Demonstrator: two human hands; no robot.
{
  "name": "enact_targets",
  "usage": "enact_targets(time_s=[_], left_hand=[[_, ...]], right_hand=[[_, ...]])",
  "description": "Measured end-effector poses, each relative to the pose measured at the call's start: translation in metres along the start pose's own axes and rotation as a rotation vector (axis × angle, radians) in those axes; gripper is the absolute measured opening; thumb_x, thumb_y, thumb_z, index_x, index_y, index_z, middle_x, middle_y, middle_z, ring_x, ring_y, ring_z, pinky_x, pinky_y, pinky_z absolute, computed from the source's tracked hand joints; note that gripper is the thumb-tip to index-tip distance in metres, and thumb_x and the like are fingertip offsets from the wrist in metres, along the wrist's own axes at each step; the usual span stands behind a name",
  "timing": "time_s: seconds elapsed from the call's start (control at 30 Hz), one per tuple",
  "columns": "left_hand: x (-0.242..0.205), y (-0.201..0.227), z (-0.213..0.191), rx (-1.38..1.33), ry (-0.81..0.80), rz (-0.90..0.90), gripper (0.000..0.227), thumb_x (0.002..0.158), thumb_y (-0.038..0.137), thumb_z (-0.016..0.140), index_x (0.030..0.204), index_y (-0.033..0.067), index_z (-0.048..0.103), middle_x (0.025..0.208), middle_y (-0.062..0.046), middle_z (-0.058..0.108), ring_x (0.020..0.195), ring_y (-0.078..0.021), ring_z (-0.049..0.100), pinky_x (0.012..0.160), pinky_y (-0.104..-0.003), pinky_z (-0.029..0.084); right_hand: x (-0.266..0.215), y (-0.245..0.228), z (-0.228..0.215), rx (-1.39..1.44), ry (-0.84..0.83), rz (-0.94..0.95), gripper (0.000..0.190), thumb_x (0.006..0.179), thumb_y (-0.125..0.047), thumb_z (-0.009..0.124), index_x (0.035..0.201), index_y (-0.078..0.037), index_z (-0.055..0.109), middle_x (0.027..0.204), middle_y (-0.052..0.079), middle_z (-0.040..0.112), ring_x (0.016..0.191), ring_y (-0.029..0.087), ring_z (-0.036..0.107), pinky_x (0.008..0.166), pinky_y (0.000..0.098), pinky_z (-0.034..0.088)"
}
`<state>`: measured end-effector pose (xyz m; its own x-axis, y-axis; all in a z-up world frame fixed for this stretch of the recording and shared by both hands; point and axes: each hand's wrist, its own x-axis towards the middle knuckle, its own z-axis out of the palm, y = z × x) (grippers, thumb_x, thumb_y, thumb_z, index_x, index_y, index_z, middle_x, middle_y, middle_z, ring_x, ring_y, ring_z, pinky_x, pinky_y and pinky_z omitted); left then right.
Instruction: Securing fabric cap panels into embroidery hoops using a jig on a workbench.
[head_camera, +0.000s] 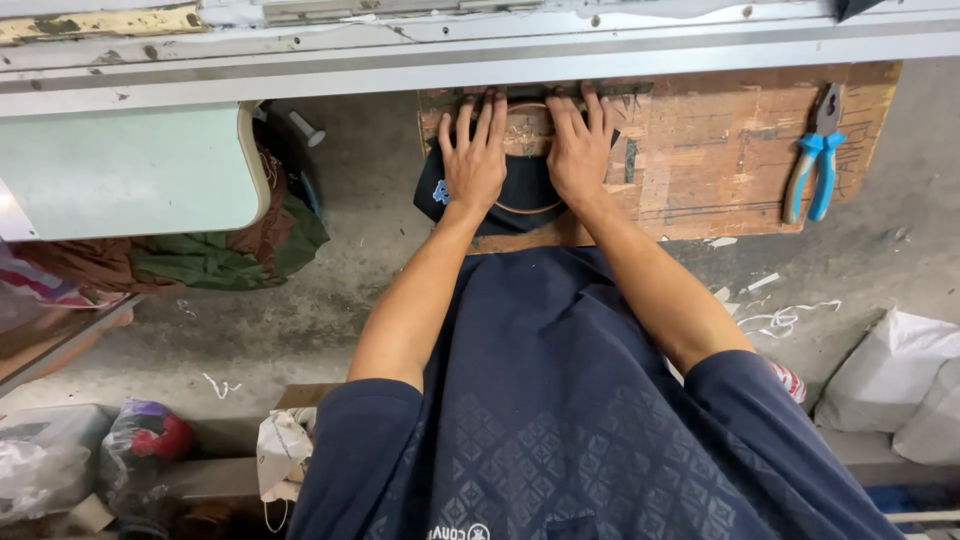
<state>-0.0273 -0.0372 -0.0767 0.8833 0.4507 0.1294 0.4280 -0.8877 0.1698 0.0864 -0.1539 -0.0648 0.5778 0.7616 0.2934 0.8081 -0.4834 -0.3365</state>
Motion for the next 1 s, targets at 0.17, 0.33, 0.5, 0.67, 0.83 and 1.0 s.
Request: enact_targets(time_s=[0.17,0.33,0.5,0.67,0.83,1.0], left_hand=[[0.003,0.000,0.000,0.038,-0.142,-0.027,0.051,0.099,0.019,0.048,0.147,0.0178,0.029,0.147,0.004,0.041,0.139,-0.0237,0.031,0.110,-0.050,0.028],[0.008,-0.001,0.013,0.006,0.177,0.041,0.045,0.097,0.024,0.045,0.140,0.0130,0.040,0.136,-0.006,0.049,0.131,-0.0296,0.040,0.102,-0.054,0.030],[0.012,-0.005,0.017,0.007,0.201,0.070,0.043,0.096,0.022,0.048,0.137,0.0139,0.045,0.132,-0.005,0.052,0.127,-0.0291,0.043,0.099,-0.053,0.032],[0.007,-0.006,0.013,0.019,0.224,0.095,0.041,0.095,0.019,0.051,0.135,0.0123,0.048,0.130,-0.009,0.053,0.125,-0.0320,0.045,0.097,-0.055,0.033],[0.022,-0.003,0.006,0.046,0.246,0.162,0.036,0.096,0.014,0.049,0.131,0.0073,0.050,0.128,-0.013,0.053,0.123,-0.0348,0.046,0.093,-0.057,0.036],[0.021,-0.009,0.019,-0.002,0.240,0.138,0.038,0.092,0.017,0.054,0.129,0.0096,0.053,0.124,-0.009,0.056,0.120,-0.0334,0.048,0.091,-0.057,0.036]], right_hand=[[0.001,-0.001,0.004,-0.092,-0.034,-0.029,0.036,0.095,-0.005,0.039,0.127,-0.004,0.056,0.128,0.012,0.059,0.123,0.040,0.044,0.099,0.0556,0.036],[0.000,0.005,0.012,-0.189,0.049,-0.095,0.041,0.088,-0.015,0.058,0.128,-0.006,0.059,0.121,0.013,0.062,0.118,0.040,0.049,0.097,0.0505,0.034],[-0.001,0.010,0.014,-0.161,-0.007,-0.086,0.042,0.089,-0.016,0.058,0.130,-0.006,0.058,0.122,0.014,0.061,0.117,0.042,0.049,0.097,0.0531,0.033],[-0.007,0.008,0.013,-0.121,-0.067,-0.081,0.042,0.092,-0.017,0.055,0.133,-0.006,0.055,0.126,0.014,0.059,0.121,0.044,0.045,0.100,0.0559,0.030],[0.003,0.011,0.010,-0.165,-0.058,-0.097,0.041,0.093,-0.016,0.055,0.131,-0.003,0.054,0.128,0.018,0.056,0.120,0.047,0.044,0.100,0.0580,0.028],[-0.002,0.029,0.025,-0.088,-0.101,-0.049,0.038,0.091,-0.018,0.057,0.128,-0.009,0.057,0.120,0.014,0.057,0.116,0.044,0.046,0.096,0.0538,0.033]])
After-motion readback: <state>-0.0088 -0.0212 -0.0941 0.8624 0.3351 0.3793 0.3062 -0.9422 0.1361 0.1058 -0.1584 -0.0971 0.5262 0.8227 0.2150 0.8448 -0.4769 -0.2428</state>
